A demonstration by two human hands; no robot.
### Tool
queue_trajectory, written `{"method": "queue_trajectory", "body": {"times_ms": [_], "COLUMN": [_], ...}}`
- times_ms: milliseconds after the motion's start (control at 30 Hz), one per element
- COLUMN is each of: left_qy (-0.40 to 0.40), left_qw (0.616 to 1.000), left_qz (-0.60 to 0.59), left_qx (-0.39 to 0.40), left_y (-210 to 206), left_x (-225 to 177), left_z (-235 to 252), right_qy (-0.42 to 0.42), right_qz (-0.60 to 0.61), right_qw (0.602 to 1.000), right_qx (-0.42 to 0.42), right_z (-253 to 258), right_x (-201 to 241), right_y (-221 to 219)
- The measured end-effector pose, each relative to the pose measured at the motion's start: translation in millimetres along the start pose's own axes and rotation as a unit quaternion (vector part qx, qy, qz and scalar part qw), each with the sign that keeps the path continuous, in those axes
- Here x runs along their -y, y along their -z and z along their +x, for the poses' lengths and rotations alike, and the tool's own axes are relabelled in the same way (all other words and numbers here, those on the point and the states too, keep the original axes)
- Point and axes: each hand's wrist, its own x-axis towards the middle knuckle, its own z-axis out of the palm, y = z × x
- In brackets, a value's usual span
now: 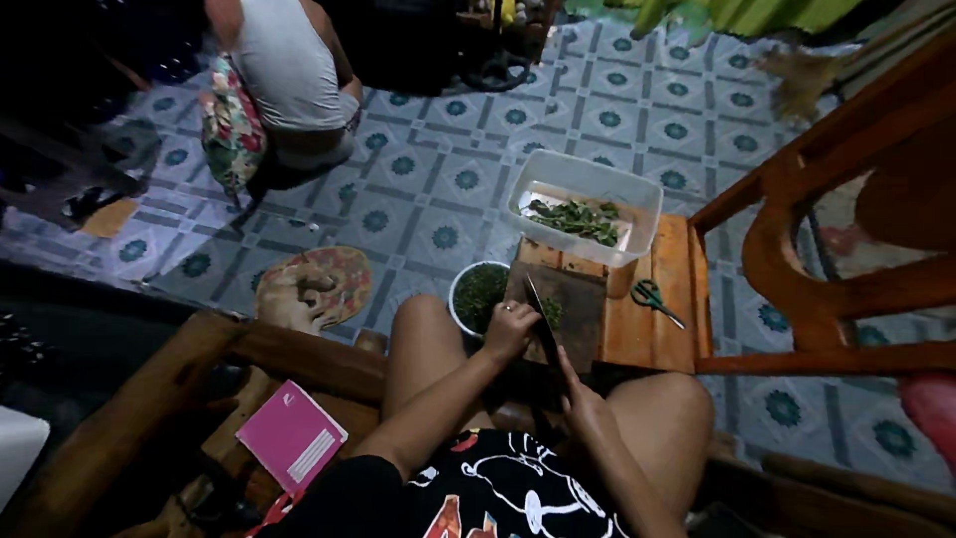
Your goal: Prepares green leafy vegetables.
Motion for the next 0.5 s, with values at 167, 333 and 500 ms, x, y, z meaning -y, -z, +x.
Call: {"method": "queue_trajectory", "body": {"times_ms": [167, 333, 500], "left_qy": [0.011, 0.029, 0.026], "left_qw": [1.000, 0.998, 0.998], "left_qz": [-0.002, -0.007, -0.001], "left_qx": [0.018, 0.056, 0.053], "left_y": [-3, 0, -1], "left_x": [3, 1, 2], "left_z": [-1, 0, -1], "right_qy": [0.040, 0.020, -0.020], "right_qz": [0.061, 0.006, -0.044], "right_qw": [0.997, 1.000, 0.999], "right_qx": [-0.015, 0.008, 0.021], "right_z": [-8, -24, -9], "right_x": [-7, 0, 9], "right_y": [10, 16, 1]}}
